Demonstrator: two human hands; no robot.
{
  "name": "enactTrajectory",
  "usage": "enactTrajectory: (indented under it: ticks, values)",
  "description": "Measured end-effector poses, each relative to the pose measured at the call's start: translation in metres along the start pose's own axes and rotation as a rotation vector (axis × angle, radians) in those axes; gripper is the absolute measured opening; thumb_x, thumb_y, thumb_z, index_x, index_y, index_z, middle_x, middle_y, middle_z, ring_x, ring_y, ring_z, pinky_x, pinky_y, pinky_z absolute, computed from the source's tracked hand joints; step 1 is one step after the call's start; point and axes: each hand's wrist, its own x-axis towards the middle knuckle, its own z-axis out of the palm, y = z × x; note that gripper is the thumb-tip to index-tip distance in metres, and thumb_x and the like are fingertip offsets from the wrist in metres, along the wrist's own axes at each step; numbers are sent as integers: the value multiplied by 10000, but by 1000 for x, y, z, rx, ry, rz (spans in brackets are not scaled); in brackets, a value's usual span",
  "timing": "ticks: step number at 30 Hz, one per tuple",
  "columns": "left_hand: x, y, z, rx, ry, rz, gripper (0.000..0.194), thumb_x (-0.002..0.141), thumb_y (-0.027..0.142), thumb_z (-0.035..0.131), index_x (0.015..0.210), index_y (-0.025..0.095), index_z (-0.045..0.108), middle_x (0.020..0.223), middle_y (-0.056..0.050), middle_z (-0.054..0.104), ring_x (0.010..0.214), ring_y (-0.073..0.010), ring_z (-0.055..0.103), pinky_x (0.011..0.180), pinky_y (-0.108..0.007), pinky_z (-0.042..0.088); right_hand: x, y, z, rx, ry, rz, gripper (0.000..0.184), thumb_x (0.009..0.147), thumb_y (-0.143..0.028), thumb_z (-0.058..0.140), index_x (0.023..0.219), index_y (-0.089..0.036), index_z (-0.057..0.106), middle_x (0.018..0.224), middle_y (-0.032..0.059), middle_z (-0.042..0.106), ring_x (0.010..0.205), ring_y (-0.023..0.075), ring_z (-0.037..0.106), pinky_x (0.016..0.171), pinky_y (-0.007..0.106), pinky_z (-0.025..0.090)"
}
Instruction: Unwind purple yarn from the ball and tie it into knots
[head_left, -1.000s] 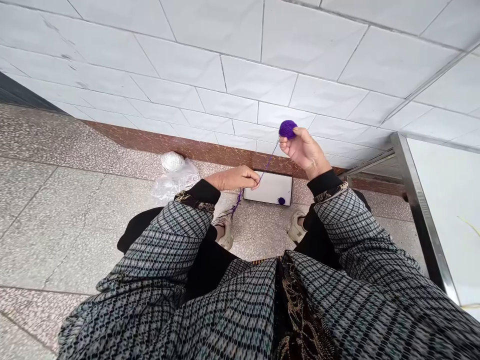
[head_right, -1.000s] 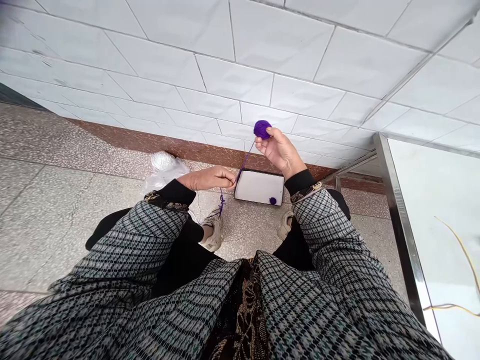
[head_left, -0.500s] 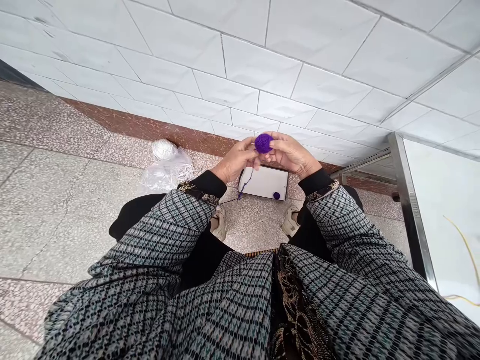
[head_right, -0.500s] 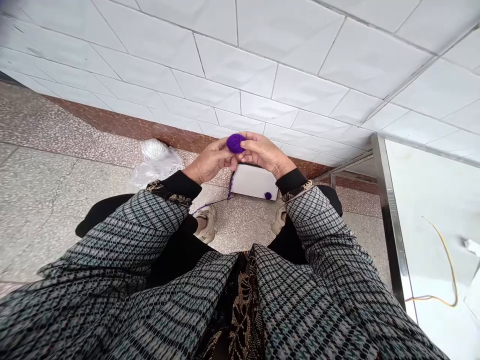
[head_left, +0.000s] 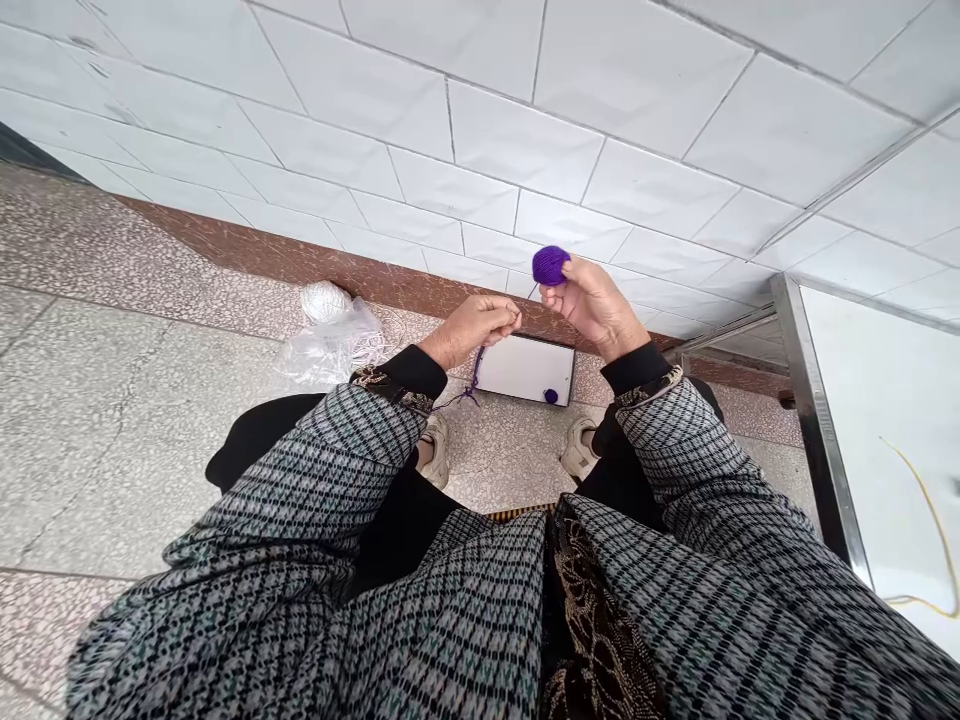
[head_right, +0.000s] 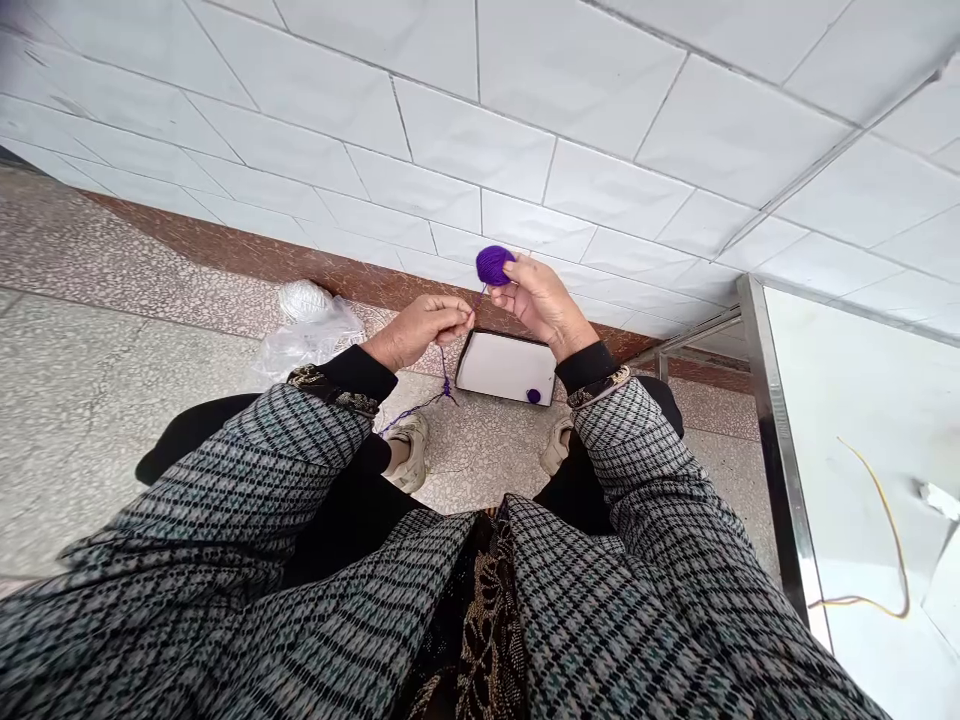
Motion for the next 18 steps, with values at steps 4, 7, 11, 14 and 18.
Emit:
enactTrajectory:
  ticks: [4, 7, 11, 14, 18]
  values:
    - [-6, 4, 0, 178, -230, 40, 154, 856, 157, 535, 748, 139, 643, 592, 5, 519, 488, -81, 402, 514, -225, 292, 7, 7, 1, -209, 181, -47, 382, 823, -303, 836, 1042, -212, 536, 916, -16, 627, 680, 78, 570, 668, 225, 523]
    - [-10, 12, -4, 302, -296, 78, 192, 870, 186, 544, 712, 137, 643, 597, 5, 507, 538, -92, 417, 552, -228, 309, 7, 10, 1, -599, 306, -115, 270, 807, -102, 714, 1001, -193, 550, 1018, 26, 618, 800, 112, 565, 741, 252, 513]
    - [-11, 23, -20, 318, -200, 157, 194, 866, 177, 545, 688, 141, 614, 637, 2, 510, 598, -100, 433, 614, -234, 342, -8, 5, 0, -750, -186, 137, 299, 727, -100, 748, 998, -163, 641, 973, 38, 667, 884, 160, 581, 773, 275, 520]
    - [-9, 25, -28, 293, -71, 187, 201, 855, 142, 534, 658, 159, 569, 611, 10, 463, 583, -105, 407, 616, -245, 352, -19, -7, 2, -358, -426, 183, 496, 704, -298, 881, 1120, -170, 642, 1038, 43, 690, 833, 145, 621, 701, 258, 544]
    - [-8, 23, -24, 290, -164, 189, 242, 877, 174, 532, 635, 170, 549, 607, -4, 474, 566, -107, 421, 597, -255, 356, -14, -11, 10, -137, -70, -89, 545, 819, -475, 866, 1209, -235, 569, 1094, 39, 634, 883, 142, 656, 694, 238, 560]
